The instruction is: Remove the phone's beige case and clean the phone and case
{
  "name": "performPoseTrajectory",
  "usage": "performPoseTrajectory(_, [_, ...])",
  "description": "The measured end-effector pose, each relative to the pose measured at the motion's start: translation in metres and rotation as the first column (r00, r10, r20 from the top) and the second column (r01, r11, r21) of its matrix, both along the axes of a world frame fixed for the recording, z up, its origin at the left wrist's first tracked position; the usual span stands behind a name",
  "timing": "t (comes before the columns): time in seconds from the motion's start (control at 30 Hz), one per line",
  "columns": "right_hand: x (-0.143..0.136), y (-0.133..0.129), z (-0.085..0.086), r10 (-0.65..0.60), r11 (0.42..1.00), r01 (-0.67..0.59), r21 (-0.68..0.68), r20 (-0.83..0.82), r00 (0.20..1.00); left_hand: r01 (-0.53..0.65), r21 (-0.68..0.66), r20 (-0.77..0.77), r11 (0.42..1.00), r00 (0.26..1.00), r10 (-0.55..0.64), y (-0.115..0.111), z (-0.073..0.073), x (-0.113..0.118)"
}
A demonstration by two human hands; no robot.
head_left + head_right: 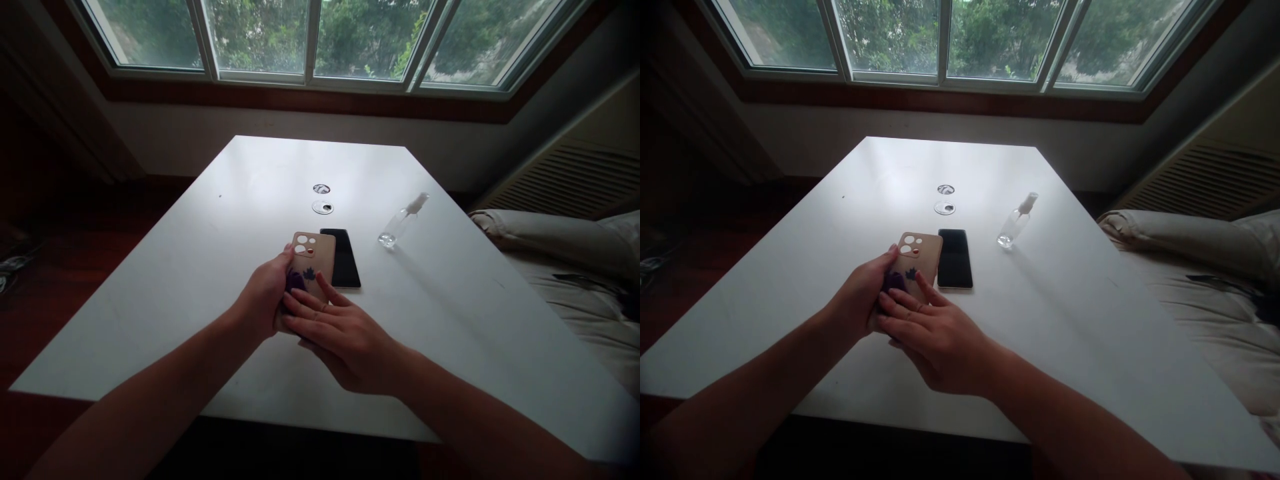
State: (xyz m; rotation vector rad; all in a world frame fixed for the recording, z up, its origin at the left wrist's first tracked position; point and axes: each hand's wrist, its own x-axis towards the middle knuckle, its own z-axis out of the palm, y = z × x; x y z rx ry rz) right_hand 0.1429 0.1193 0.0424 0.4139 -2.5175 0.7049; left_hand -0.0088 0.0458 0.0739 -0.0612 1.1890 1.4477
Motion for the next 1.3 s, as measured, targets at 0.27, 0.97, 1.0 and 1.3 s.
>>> performPoseTrajectory(0.27, [0.0, 0.035, -0.014, -0.107, 0.994, 0.106, -0.013, -0.06, 0.992, -0.012, 0.016, -0.175, 1.0, 0.985, 0.014, -0.002, -0.003, 0.001])
performPoseTrajectory(0.97, [-0.002, -0.002, -0.006, -0.018, 0.998, 0.019, 0.055, -0.021, 1.0, -0.068, 0.015, -0.034, 0.998, 0.997, 0.068, -0.001, 0.0, -0.004])
performPoseTrajectory(1.0, [-0.002, 0.001, -0.006, -0.012, 0.998, 0.013, 0.065, -0.021, 1.0, -0.07, 0.013, -0.033, 0.997, 0.997, 0.07, -0.001, 0.0, -0.004])
performPoseTrajectory(1.3, [0.0, 0.052, -0.017, -0.311, 0.942, 0.306, -0.138, -0.021, 0.95, 0.001, 0.049, -0.215, 0.999, 0.977, 0.009, -0.001, -0.01, 0.005])
